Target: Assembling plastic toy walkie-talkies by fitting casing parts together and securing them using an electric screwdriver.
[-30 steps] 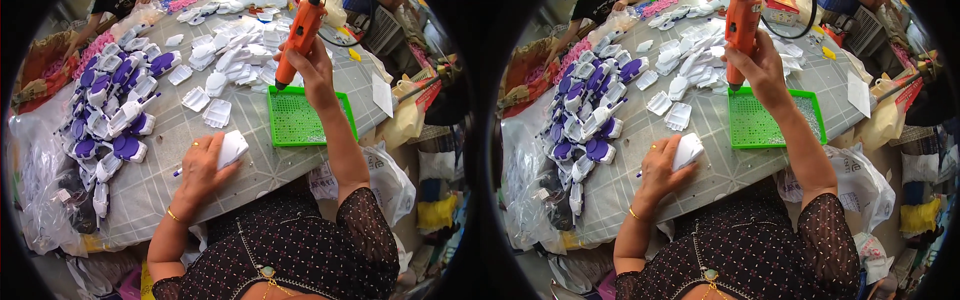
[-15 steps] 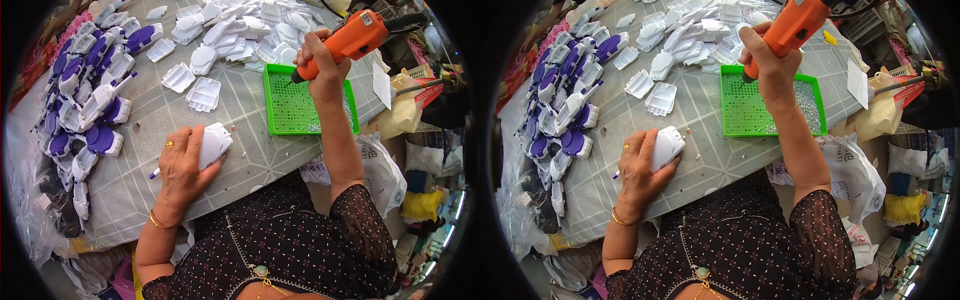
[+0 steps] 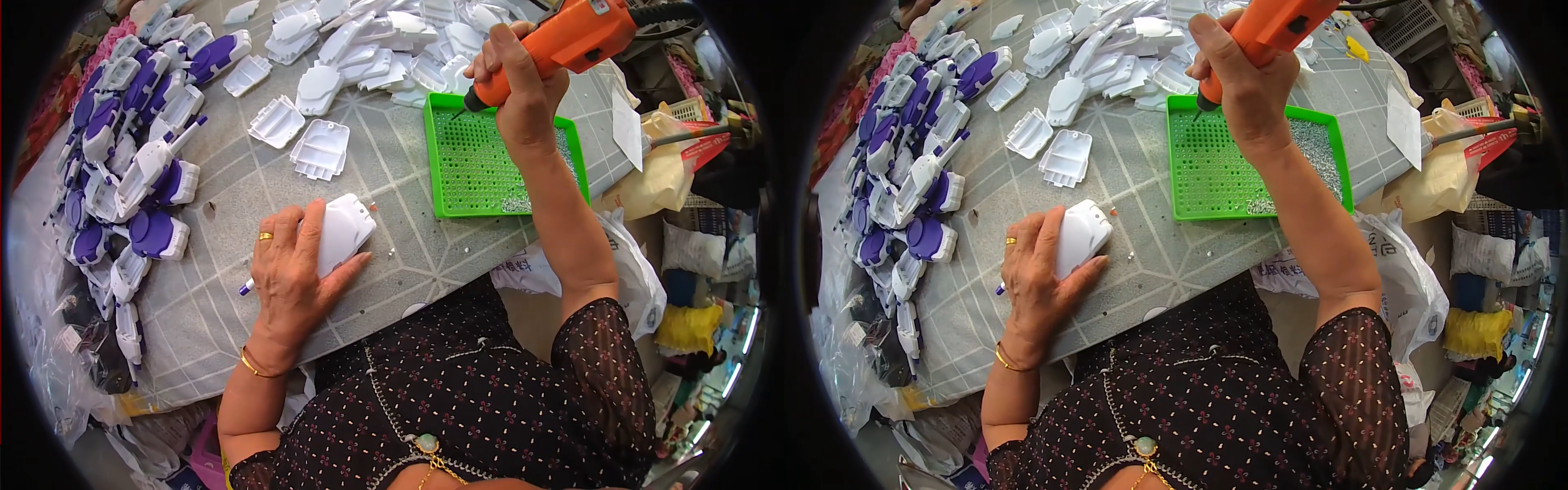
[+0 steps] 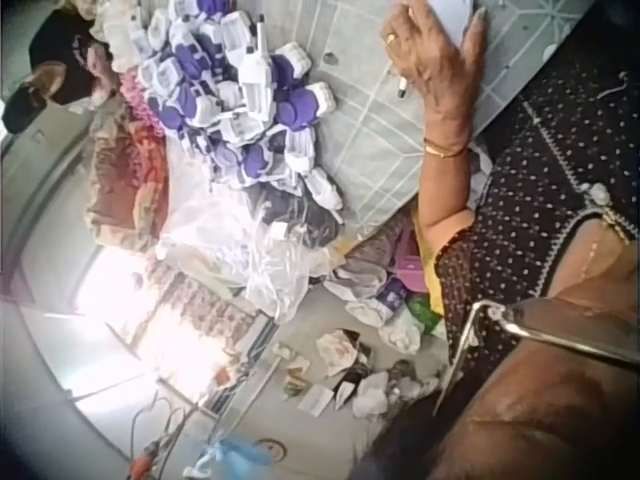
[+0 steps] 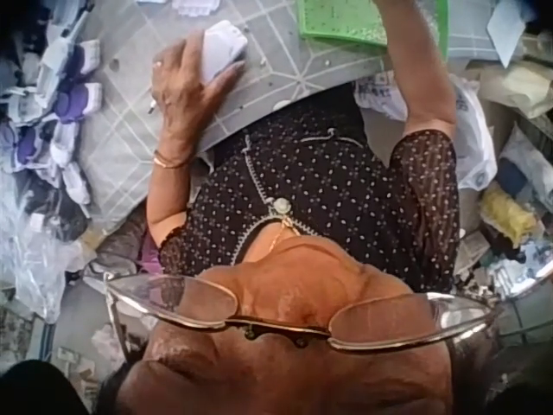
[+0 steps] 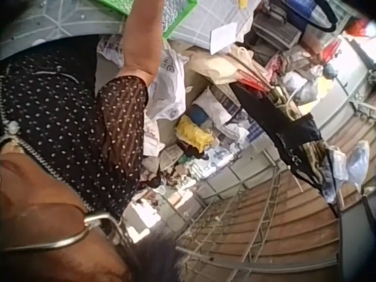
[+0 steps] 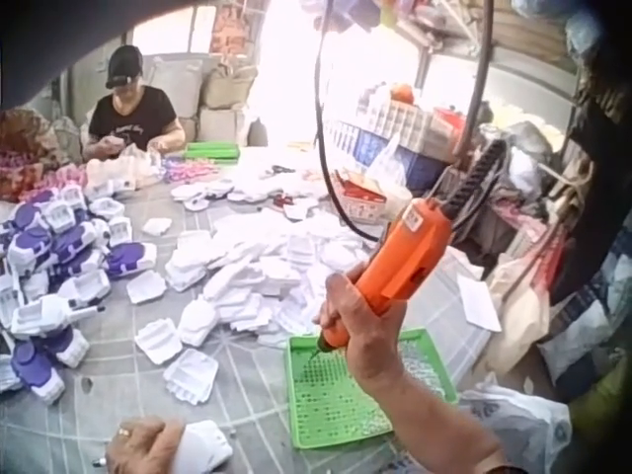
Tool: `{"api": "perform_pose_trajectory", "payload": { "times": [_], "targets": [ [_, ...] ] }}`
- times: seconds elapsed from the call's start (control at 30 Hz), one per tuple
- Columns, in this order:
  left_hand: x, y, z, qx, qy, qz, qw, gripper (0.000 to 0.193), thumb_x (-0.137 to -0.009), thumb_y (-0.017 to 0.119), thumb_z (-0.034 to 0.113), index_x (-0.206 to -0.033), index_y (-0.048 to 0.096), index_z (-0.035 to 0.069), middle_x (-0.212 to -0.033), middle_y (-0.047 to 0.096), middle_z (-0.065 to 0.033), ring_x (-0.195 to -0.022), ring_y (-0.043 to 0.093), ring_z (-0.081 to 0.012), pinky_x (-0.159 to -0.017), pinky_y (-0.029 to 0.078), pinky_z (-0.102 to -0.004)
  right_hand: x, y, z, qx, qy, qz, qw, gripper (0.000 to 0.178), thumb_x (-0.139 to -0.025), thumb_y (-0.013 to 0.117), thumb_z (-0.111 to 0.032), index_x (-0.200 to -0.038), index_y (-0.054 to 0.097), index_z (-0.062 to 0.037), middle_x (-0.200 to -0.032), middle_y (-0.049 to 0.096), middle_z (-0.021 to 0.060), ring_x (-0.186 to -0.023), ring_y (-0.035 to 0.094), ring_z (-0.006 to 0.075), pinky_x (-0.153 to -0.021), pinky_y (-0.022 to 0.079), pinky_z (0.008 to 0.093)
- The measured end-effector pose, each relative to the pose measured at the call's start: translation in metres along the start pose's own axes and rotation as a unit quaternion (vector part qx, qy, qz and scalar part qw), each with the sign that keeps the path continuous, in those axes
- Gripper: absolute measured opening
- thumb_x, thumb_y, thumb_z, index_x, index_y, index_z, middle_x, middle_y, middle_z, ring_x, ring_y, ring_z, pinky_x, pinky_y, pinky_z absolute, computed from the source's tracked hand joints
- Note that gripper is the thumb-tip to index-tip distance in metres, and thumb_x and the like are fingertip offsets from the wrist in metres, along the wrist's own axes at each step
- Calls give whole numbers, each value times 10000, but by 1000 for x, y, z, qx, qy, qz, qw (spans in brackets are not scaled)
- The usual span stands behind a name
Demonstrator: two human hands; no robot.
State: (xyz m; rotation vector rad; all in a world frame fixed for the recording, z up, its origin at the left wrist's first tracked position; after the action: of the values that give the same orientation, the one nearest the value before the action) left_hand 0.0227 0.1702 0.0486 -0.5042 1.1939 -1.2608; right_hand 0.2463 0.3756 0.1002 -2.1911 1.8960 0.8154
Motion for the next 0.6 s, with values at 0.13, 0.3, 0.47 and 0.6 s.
{"api": "perform_pose_trajectory", "payload": {
  "times": [0.13, 0.3, 0.47, 0.6],
  "targets": [
    [0, 0, -1, 6, -4, -5, 1000, 751, -736, 871, 389, -1314, 606, -10, -1119, 589, -161, -988, 577, -352, -846, 498, -455, -3, 1, 1, 5, -1, -8, 1000, 201, -957, 720, -169, -985, 547, -69, -738, 538, 13, -627, 567, 134, -693, 552, 362],
    [1, 1, -2, 10, 1, -4, 1000, 766, -730, 871, 406, -1315, 605, -10, -1114, 590, -159, -975, 578, -348, -829, 498, -455, -2, -1, 7, 4, 0, -14, 1000, 202, -956, 719, -169, -975, 541, -75, -741, 542, 14, -630, 569, 133, -687, 557, 363],
    [1, 2, -3, 11, 0, -4, 1000, 771, -728, 873, 414, -1313, 604, -10, -1107, 588, -157, -971, 580, -347, -827, 500, -454, -1, -1, 8, 16, 4, -5, 1000, 196, -955, 716, -164, -960, 539, -79, -742, 537, 12, -634, 563, 129, -688, 553, 356],
    [-3, 2, -4, 19, 0, -7, 1000, 759, -730, 875, 403, -1309, 607, -7, -1112, 586, -159, -970, 580, -349, -828, 501, -457, -4, -2, 10, 10, 5, -12, 1000, 195, -953, 715, -159, -961, 537, -79, -743, 535, 11, -633, 560, 126, -687, 548, 353]
  ]
}}
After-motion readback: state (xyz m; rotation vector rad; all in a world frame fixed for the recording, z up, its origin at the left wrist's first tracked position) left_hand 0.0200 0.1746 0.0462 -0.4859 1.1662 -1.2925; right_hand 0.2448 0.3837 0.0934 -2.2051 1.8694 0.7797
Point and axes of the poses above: each hand's wrist, its own x-axis away from the middle knuckle, its own y-axis out of the palm, z = x × y, the point moved 8 cm from there along -x, towards the middle knuckle
